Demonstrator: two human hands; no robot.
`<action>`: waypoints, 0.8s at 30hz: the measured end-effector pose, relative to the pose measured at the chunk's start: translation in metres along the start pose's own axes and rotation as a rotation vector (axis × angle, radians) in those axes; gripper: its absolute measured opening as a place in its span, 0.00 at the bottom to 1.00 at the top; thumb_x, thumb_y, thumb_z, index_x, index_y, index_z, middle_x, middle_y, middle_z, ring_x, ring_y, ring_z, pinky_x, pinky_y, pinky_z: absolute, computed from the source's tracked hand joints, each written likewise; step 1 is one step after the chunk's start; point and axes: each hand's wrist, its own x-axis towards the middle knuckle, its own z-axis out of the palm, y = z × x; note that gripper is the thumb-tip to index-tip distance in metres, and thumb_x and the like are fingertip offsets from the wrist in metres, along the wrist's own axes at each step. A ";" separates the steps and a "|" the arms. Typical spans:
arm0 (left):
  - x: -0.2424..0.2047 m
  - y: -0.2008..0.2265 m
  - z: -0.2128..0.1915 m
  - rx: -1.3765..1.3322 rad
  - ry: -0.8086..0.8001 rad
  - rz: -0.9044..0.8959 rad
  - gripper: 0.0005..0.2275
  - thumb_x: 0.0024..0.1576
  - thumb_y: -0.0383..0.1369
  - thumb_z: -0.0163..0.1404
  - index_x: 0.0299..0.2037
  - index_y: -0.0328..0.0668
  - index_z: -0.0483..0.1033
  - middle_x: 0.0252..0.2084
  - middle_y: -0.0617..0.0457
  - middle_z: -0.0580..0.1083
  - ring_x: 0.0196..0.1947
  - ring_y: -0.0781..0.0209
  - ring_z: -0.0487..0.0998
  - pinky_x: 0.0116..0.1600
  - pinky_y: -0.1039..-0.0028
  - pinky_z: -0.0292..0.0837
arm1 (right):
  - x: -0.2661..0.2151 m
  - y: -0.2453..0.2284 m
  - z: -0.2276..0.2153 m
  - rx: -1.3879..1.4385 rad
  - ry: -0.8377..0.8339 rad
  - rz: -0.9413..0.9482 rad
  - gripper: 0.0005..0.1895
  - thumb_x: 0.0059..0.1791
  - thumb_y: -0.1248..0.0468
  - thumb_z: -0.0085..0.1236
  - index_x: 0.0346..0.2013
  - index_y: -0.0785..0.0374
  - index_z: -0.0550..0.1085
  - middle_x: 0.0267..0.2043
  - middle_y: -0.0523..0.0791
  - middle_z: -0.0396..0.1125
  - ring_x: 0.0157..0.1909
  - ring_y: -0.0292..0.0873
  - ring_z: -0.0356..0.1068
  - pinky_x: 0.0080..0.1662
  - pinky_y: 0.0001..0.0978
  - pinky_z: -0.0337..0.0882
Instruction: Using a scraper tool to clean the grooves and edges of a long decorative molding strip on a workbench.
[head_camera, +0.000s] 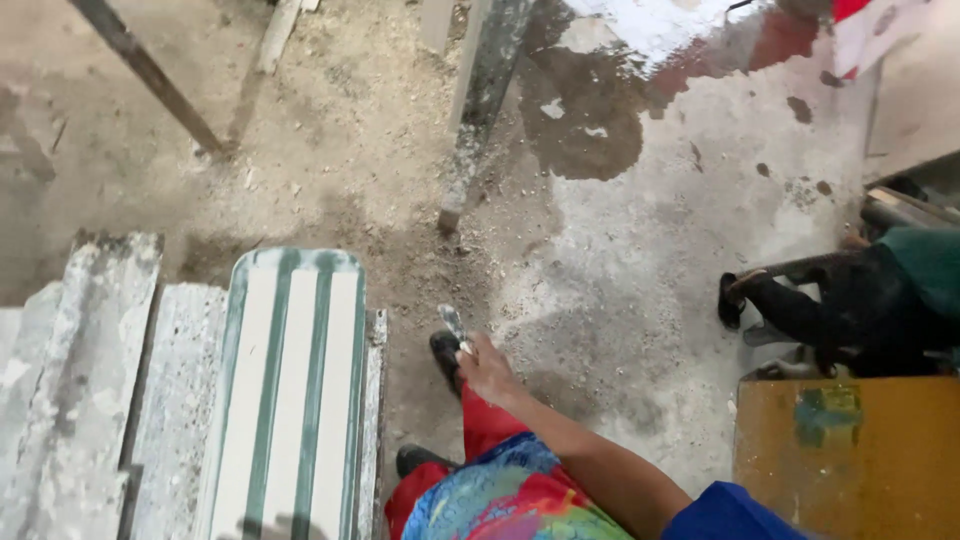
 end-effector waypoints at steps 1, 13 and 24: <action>-0.007 0.001 -0.003 0.020 0.000 -0.047 0.27 0.68 0.33 0.39 0.69 0.08 0.55 0.71 0.16 0.55 0.63 0.22 0.69 0.64 0.46 0.67 | -0.002 -0.027 0.003 -0.017 0.061 -0.082 0.29 0.53 0.52 0.49 0.67 0.58 0.61 0.28 0.46 0.68 0.26 0.42 0.70 0.30 0.34 0.71; 0.062 0.126 0.117 0.201 0.325 0.138 0.31 0.59 0.50 0.44 0.67 0.35 0.68 0.73 0.32 0.62 0.74 0.36 0.59 0.70 0.40 0.47 | 0.066 -0.122 0.019 -0.780 -0.207 -0.354 0.25 0.58 0.50 0.37 0.71 0.44 0.62 0.57 0.55 0.67 0.53 0.60 0.73 0.50 0.53 0.76; 0.065 0.153 0.105 0.276 0.338 0.017 0.28 0.59 0.51 0.43 0.65 0.43 0.73 0.71 0.41 0.67 0.72 0.42 0.64 0.73 0.44 0.48 | 0.131 -0.216 -0.004 -1.230 -0.393 -0.655 0.26 0.55 0.59 0.44 0.68 0.58 0.66 0.51 0.63 0.70 0.45 0.62 0.77 0.43 0.57 0.77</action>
